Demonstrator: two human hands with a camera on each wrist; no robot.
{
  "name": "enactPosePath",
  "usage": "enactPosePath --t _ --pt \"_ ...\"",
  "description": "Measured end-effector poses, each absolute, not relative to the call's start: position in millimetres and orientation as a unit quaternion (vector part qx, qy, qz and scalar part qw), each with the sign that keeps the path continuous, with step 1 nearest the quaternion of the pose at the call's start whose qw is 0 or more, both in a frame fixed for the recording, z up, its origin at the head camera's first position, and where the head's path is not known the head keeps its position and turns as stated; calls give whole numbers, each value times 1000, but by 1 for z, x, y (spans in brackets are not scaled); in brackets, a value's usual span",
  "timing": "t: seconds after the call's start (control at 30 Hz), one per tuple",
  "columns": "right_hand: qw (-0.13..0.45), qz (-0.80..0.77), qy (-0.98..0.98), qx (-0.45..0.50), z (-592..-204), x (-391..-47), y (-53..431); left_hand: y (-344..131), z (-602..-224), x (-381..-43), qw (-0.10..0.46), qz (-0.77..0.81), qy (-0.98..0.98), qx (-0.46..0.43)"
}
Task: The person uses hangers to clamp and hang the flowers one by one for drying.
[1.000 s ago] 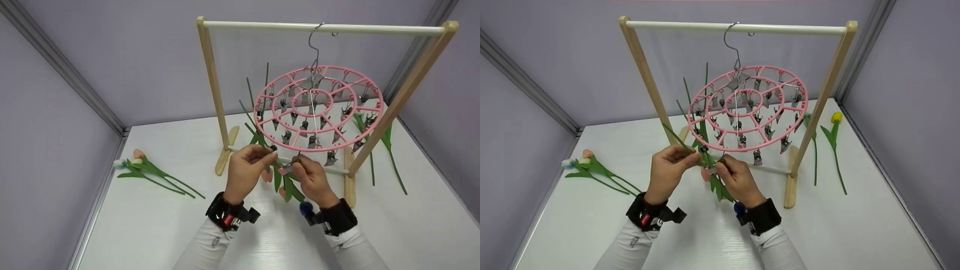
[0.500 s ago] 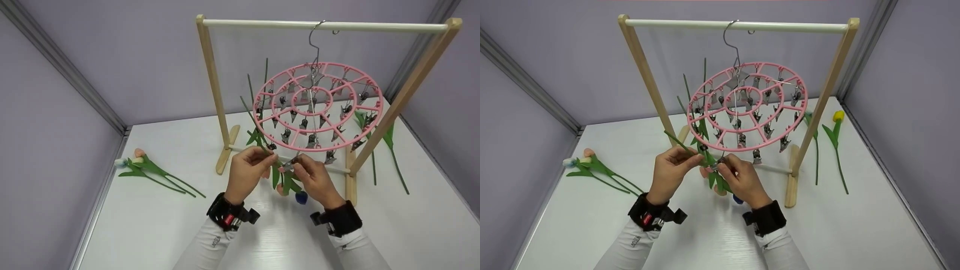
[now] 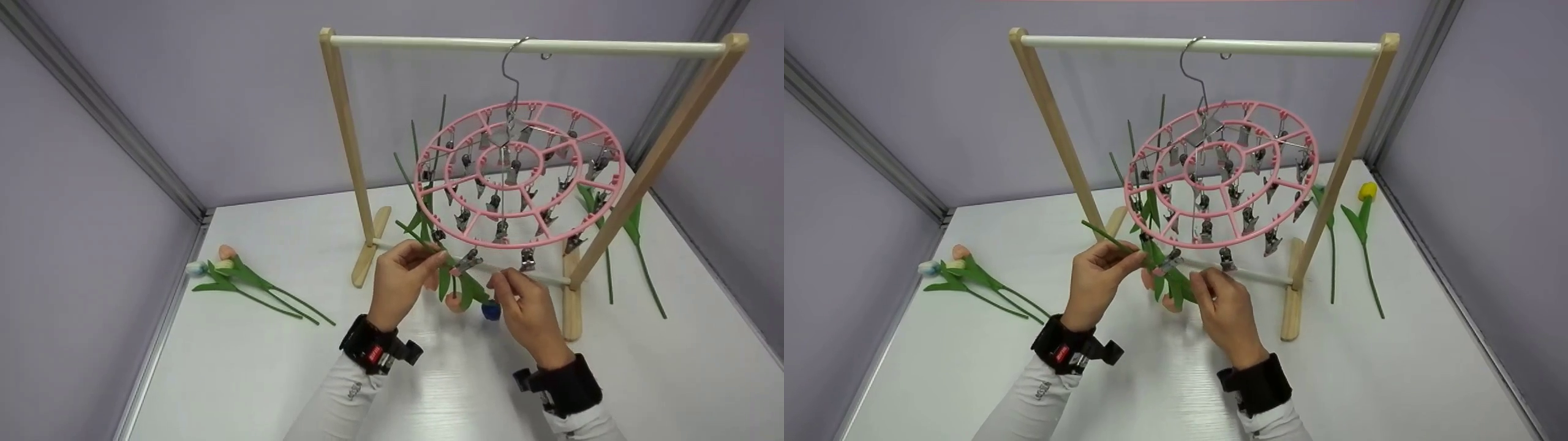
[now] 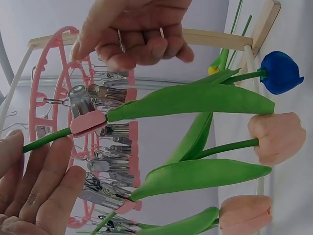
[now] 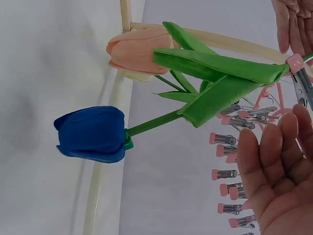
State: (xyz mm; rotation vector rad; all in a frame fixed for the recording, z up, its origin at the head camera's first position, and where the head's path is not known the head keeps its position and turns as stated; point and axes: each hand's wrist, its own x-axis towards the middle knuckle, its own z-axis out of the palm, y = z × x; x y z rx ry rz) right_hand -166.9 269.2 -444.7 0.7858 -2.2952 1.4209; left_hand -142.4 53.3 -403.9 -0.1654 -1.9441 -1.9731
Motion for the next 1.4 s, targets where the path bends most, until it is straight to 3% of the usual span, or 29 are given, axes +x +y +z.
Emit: enactPosePath --t 0.4,0.97,1.4 --pt "174 504 -800 275 -454 -145 294 46 -415 -151 190 -708 -680 -23" --pt "180 503 -814 226 -458 -139 310 33 -420 -150 195 -701 -686 5" --pt "189 499 -812 237 -447 -131 319 -14 -448 -107 176 -653 -735 49"
